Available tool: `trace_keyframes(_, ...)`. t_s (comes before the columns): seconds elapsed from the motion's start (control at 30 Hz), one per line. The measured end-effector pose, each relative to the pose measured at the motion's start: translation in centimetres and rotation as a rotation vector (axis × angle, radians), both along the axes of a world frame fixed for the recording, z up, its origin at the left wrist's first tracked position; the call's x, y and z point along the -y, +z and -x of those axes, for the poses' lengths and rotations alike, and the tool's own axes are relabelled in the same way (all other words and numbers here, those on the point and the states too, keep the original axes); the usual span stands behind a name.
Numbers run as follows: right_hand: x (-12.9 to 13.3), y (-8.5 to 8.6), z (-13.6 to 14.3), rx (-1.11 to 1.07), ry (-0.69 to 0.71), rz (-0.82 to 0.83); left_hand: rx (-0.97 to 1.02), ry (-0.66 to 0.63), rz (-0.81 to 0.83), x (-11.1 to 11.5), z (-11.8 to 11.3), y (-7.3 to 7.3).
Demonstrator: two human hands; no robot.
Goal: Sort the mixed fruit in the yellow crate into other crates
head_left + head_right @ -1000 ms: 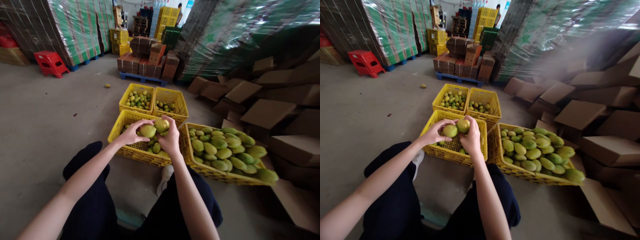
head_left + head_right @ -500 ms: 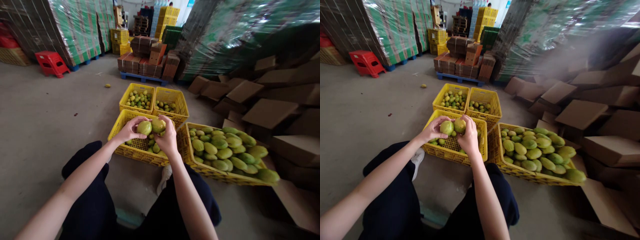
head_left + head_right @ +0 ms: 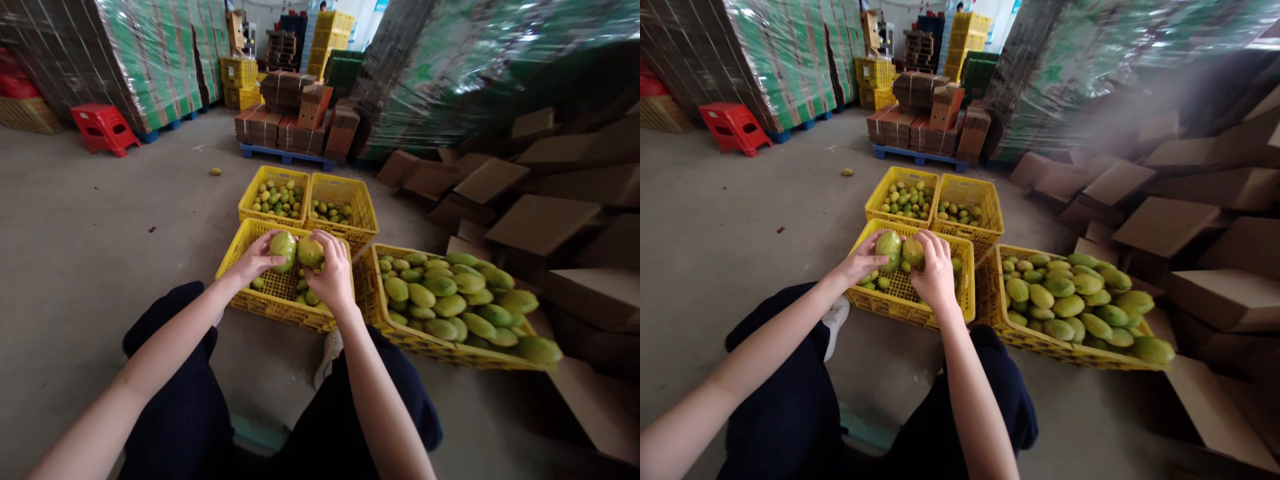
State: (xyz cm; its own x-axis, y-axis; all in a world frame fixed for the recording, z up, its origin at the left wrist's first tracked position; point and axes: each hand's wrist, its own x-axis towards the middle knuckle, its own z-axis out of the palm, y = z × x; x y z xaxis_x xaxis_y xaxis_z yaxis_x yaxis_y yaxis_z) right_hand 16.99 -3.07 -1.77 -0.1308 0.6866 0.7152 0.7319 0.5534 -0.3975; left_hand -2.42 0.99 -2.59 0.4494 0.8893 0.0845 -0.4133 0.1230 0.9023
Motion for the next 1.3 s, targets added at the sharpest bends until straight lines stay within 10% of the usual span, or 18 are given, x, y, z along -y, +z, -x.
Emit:
trace_keyframes(0.87,0.5,1.5,0.9,-0.450,0.221,0.452,-0.048,0.109,0.014,0.1,1.3,0.1)
trace_keyframes(1.3,-1.7,-0.3,3.8,-1.628,0.254,0.947,0.220,0.148,0.226,0.0,1.3,0.2)
